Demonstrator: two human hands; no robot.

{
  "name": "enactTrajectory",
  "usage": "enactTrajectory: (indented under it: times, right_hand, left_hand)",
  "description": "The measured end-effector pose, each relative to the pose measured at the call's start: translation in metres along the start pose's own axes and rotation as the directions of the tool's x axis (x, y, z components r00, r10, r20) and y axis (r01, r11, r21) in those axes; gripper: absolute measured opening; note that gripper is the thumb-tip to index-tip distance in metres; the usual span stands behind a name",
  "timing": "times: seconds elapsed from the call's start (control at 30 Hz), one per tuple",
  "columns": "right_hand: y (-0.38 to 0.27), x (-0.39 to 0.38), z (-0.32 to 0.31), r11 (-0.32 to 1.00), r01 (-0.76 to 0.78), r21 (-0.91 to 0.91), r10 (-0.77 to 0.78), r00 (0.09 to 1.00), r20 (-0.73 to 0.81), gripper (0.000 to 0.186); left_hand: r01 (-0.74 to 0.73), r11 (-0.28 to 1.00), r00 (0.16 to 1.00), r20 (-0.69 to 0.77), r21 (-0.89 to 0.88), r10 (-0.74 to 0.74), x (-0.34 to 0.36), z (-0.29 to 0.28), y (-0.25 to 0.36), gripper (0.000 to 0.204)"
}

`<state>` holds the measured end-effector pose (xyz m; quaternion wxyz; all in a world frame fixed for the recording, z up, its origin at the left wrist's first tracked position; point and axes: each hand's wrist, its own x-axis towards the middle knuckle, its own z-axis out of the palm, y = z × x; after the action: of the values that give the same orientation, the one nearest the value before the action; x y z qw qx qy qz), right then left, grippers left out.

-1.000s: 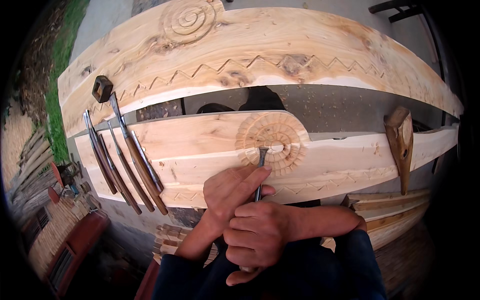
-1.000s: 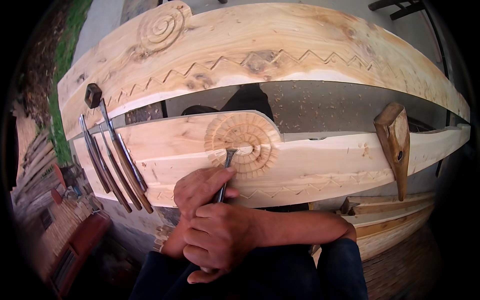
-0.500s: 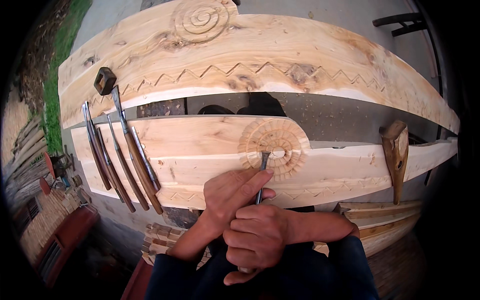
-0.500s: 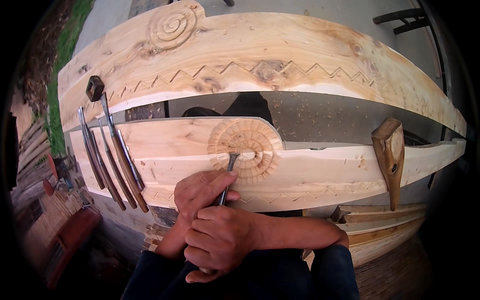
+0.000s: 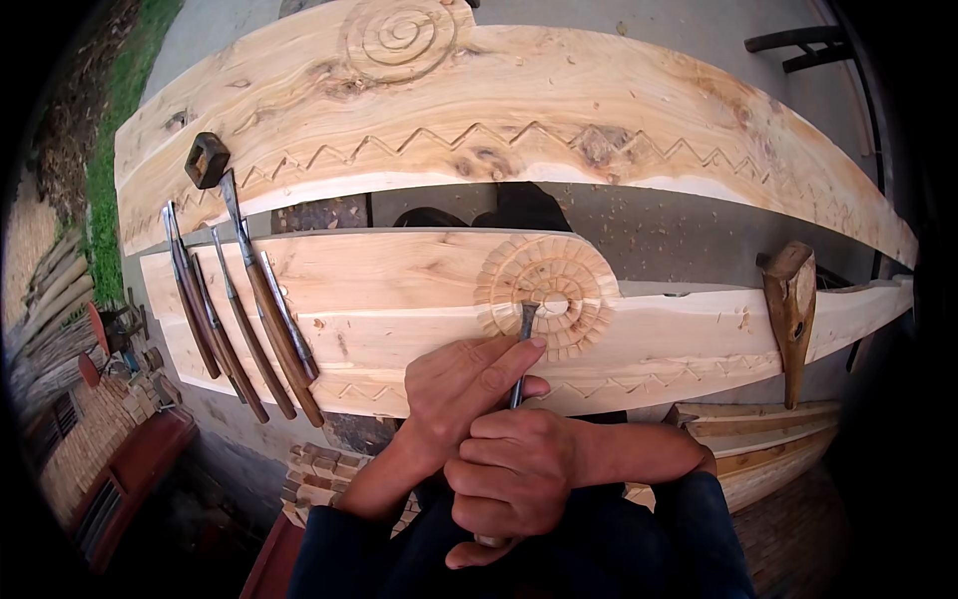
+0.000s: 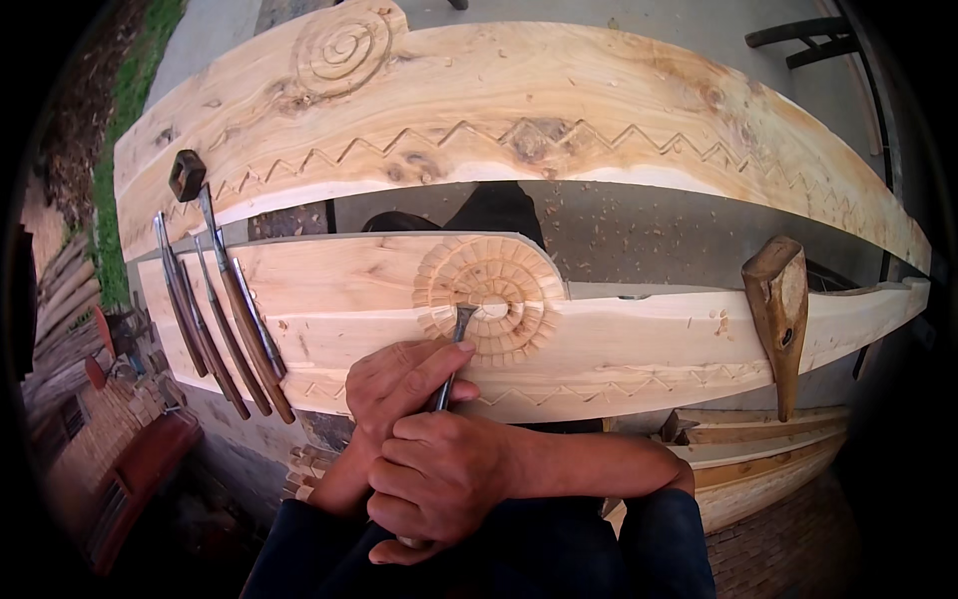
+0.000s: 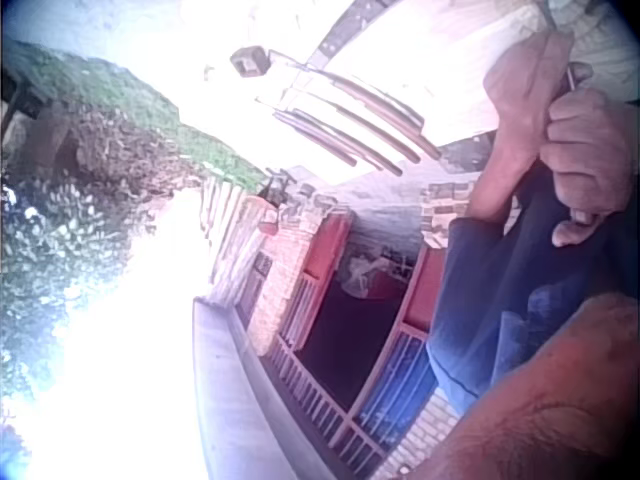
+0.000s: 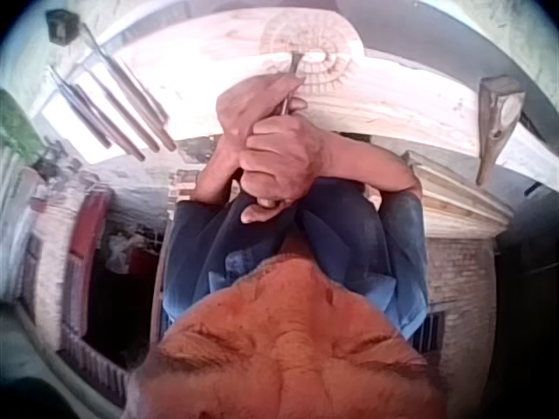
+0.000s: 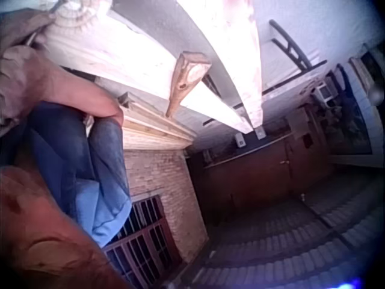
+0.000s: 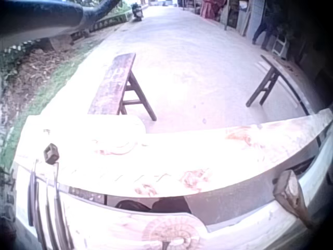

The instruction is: The person is carving a decorative circular pattern into a wooden plank using a chisel and striking it with a wooden mallet.

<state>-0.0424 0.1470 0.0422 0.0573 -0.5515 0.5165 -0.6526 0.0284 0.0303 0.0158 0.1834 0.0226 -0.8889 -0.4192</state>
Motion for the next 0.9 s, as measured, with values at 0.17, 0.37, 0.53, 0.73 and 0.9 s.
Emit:
enactTrajectory:
  times: [0.17,0.37,0.53,0.73,0.9]
  right_hand:
    - [0.000,0.000,0.002,1.000,-0.004,0.001,0.004,1.000,-0.017,0.056]
    - [0.001,0.000,0.003,1.000,-0.002,-0.002,0.002,1.000,-0.020,0.056]
    - [-0.001,0.004,-0.004,0.995,-0.055,0.089,0.054,0.999,0.008,0.054]
    - [-0.002,0.008,-0.008,0.992,-0.087,0.095,0.086,0.996,0.008,0.052]
    - [0.005,-0.001,-0.001,0.997,-0.026,0.072,0.027,1.000,-0.012,0.050]
  left_hand:
    - [0.003,1.000,1.000,0.002,0.007,-0.003,-0.001,0.000,0.000,0.045]
    - [0.007,1.000,1.000,-0.001,0.005,-0.007,-0.001,0.001,-0.001,0.045]
    - [0.027,0.999,0.999,0.023,-0.044,-0.026,0.003,-0.001,-0.001,0.047]
    - [0.042,0.997,0.999,0.026,-0.063,-0.040,0.003,0.000,-0.002,0.048]
    - [0.054,0.996,0.998,0.017,-0.071,-0.053,0.000,0.001,-0.002,0.046]
